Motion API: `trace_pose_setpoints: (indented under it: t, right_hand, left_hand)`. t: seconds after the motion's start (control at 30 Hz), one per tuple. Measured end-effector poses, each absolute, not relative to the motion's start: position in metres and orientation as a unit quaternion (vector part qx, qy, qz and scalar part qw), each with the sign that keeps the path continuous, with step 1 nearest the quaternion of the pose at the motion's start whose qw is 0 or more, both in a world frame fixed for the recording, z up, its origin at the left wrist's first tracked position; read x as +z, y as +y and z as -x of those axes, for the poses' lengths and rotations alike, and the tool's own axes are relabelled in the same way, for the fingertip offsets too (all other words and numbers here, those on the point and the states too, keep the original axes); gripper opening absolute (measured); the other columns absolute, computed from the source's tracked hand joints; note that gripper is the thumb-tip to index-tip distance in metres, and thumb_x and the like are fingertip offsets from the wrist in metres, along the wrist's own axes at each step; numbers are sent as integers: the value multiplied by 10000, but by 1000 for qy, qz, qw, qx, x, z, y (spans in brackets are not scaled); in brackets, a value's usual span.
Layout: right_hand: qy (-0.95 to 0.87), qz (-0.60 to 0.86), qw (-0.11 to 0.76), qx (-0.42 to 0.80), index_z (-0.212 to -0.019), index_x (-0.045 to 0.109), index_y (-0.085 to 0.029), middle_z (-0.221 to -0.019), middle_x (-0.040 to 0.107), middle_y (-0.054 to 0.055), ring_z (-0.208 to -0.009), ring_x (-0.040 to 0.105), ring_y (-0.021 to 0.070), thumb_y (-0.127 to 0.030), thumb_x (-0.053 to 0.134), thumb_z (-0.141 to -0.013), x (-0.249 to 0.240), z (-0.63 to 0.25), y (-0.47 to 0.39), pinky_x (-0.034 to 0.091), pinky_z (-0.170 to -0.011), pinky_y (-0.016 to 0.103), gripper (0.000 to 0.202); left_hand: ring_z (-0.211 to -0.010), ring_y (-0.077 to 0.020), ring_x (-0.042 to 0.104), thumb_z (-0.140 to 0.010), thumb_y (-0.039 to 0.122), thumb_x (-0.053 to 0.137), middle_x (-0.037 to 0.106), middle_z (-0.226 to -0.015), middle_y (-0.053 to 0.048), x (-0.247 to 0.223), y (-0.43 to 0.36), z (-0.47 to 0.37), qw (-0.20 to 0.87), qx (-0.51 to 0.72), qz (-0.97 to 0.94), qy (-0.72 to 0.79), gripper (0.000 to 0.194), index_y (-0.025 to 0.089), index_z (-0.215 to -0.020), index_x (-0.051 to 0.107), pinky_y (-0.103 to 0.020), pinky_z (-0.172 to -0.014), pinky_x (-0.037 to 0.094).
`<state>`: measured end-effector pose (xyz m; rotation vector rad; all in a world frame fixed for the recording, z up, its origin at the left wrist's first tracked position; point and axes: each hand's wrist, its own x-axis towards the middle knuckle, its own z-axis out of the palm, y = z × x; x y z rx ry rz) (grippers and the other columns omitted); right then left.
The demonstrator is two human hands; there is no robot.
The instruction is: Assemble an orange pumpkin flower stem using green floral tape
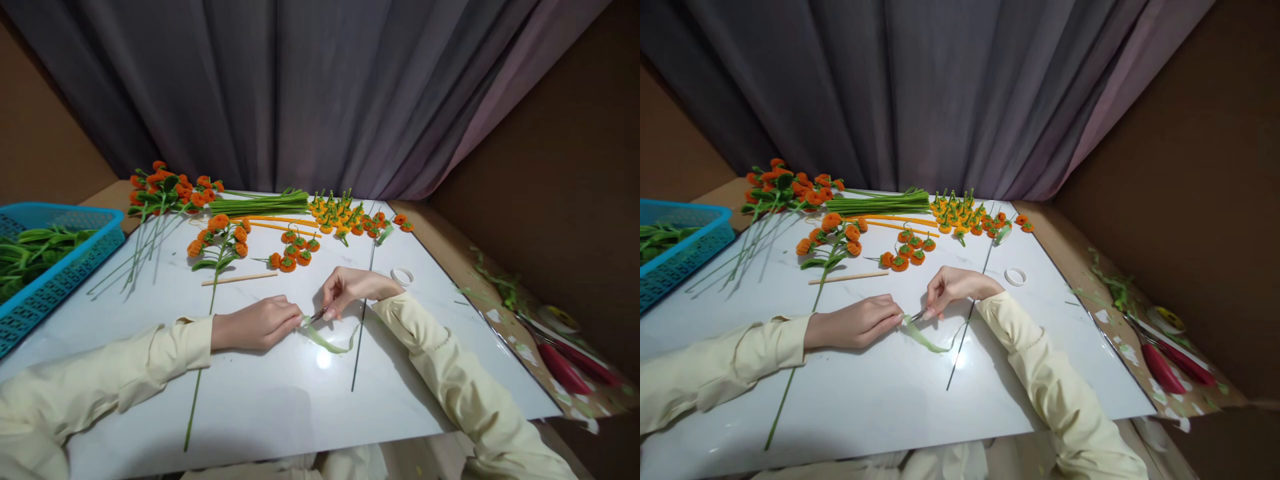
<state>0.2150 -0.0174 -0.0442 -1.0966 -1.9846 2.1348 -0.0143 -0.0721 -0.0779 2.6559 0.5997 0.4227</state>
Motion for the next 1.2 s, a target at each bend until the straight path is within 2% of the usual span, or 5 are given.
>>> trace_pose_setpoints:
  t: [0.83,1.2]
  right_hand:
    - [-622,338,8,706,-681,703,-95,-609,685,10,-512,609,103,-247,841,-508,-58,-216,-14,466,-521,196,269]
    - [-626,321,5,711,-689,711,-101,-570,666,12,-476,562,92,-286,834,-525,-62,-212,-15,404,-461,191,276]
  left_hand:
    - [-669,-171,464,-970,245,242,549,-707,-60,-76,-72,14,187,145,-951,201,320,164,-769,478,-282,-672,389]
    - [-667,-175,475,-966,246,250,558,-711,-64,-77,-73,14,189,149,-949,203,311,166,-772,480,-284,-663,392]
